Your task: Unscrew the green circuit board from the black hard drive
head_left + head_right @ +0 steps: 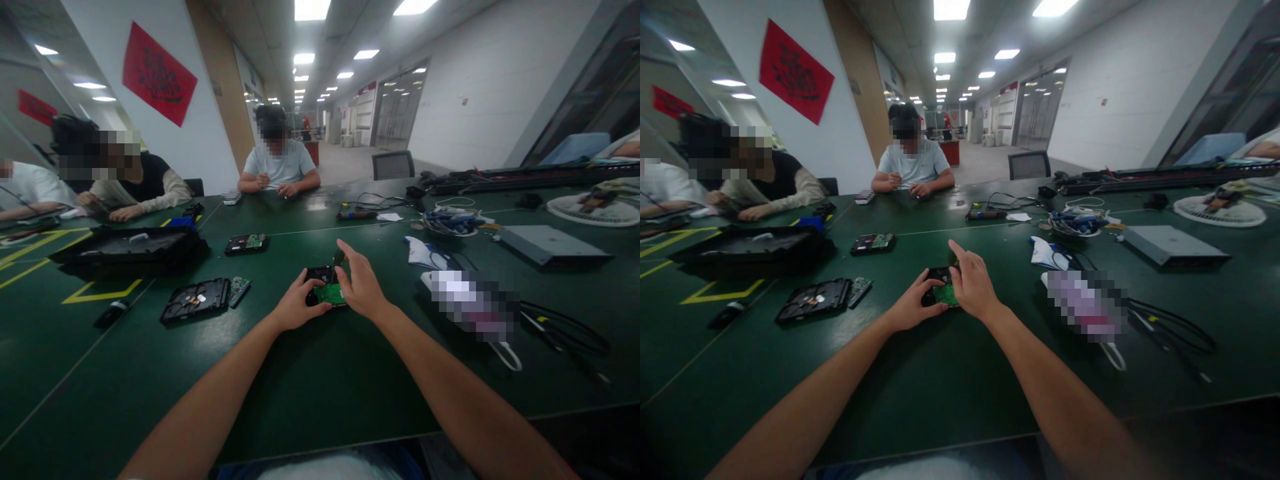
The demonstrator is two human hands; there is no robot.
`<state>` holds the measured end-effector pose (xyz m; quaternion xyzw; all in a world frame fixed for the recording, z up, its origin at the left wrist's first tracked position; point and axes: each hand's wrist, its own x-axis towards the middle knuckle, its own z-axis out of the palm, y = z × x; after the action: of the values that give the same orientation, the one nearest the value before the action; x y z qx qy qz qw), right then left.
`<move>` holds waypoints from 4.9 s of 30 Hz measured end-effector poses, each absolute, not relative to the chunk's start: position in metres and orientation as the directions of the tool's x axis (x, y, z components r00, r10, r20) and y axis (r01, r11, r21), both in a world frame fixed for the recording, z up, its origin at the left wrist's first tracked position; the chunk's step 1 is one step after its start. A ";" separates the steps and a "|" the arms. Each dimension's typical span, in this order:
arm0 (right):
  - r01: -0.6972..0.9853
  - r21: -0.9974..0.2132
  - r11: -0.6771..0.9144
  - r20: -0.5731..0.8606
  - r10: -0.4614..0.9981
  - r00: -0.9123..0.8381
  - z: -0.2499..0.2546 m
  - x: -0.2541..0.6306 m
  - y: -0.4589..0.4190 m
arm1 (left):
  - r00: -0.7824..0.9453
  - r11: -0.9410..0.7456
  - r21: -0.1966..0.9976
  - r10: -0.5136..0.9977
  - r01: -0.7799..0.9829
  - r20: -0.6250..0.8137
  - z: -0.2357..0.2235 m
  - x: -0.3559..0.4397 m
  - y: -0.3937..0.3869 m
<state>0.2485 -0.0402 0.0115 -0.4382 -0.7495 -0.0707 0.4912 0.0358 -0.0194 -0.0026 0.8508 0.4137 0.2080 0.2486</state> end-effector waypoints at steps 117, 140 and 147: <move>0.723 -0.376 0.579 0.798 0.599 -0.065 0.010 0.249 -0.041 | 0.570 -0.522 0.612 0.810 0.594 0.137 -0.002 0.035 -0.020; 0.720 -0.383 0.579 0.793 0.606 -0.065 0.011 0.248 -0.041 | 0.568 -0.527 0.600 0.811 0.602 0.142 -0.003 0.035 -0.019; 0.721 -0.390 0.572 0.785 0.616 -0.064 0.010 0.247 -0.040 | 0.569 -0.522 0.610 0.811 0.596 0.137 -0.001 0.035 -0.019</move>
<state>0.2472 -0.0398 0.0102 -0.4595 -0.7277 -0.0519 0.5066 0.0347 -0.0190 -0.0013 0.8473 0.4151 0.2076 0.2582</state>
